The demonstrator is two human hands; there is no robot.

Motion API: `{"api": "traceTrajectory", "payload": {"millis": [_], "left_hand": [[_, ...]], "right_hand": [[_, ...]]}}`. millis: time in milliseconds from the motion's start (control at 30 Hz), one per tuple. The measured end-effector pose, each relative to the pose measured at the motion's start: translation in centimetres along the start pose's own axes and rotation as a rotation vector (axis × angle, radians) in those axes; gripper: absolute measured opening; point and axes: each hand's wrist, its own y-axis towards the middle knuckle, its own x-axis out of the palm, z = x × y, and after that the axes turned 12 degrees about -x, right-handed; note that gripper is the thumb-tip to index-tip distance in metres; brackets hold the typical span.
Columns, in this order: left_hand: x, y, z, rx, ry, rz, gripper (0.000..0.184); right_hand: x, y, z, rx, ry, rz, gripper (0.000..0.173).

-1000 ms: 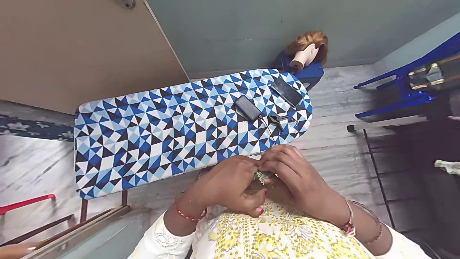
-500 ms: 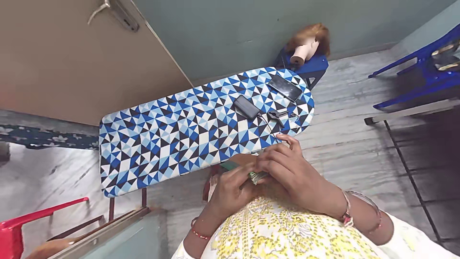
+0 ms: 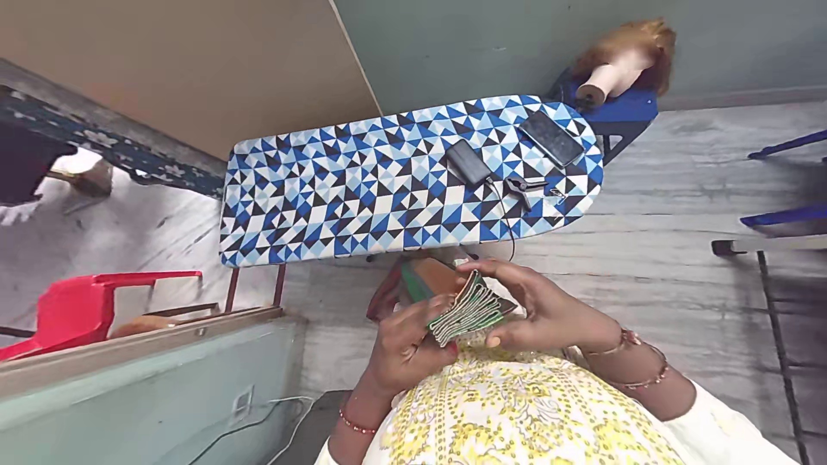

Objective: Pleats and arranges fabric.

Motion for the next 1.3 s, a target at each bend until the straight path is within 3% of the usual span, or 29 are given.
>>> {"api": "traceTrajectory", "payload": {"millis": [167, 300, 467, 733, 1000, 1233, 1300], "left_hand": [[0.4, -2.1, 0.7, -0.035, -0.001, 0.020, 0.043], [0.7, -3.6, 1.5, -0.095, -0.031, 0.069, 0.040], [0.4, -4.3, 2.2, -0.149, -0.113, 0.085, 0.034], [-1.5, -2.6, 2.2, -0.171, -0.166, 0.021, 0.042], [-5.9, -0.4, 1.9, -0.142, -0.054, -0.019, 0.016], [-9.8, 0.2, 1.1, -0.128, -0.106, -0.027, 0.018], [-10.7, 0.3, 0.8, -0.118, -0.186, -0.027, 0.030]], "right_hand": [[2.0, -0.2, -0.3, -0.021, 0.220, 0.113, 0.041], [3.0, -0.4, -0.4, -0.083, 0.236, 0.144, 0.030], [4.2, 0.0, -0.5, -0.118, 0.197, 0.220, 0.026], [4.9, 1.3, -0.4, -0.134, 0.164, 0.332, 0.026], [6.9, 4.1, 0.7, -0.193, 0.100, 0.403, 0.024], [9.0, 7.4, 1.8, -0.233, 0.065, 0.406, 0.024], [9.5, 8.3, 2.1, -0.235, 0.050, 0.399, 0.024]]}}
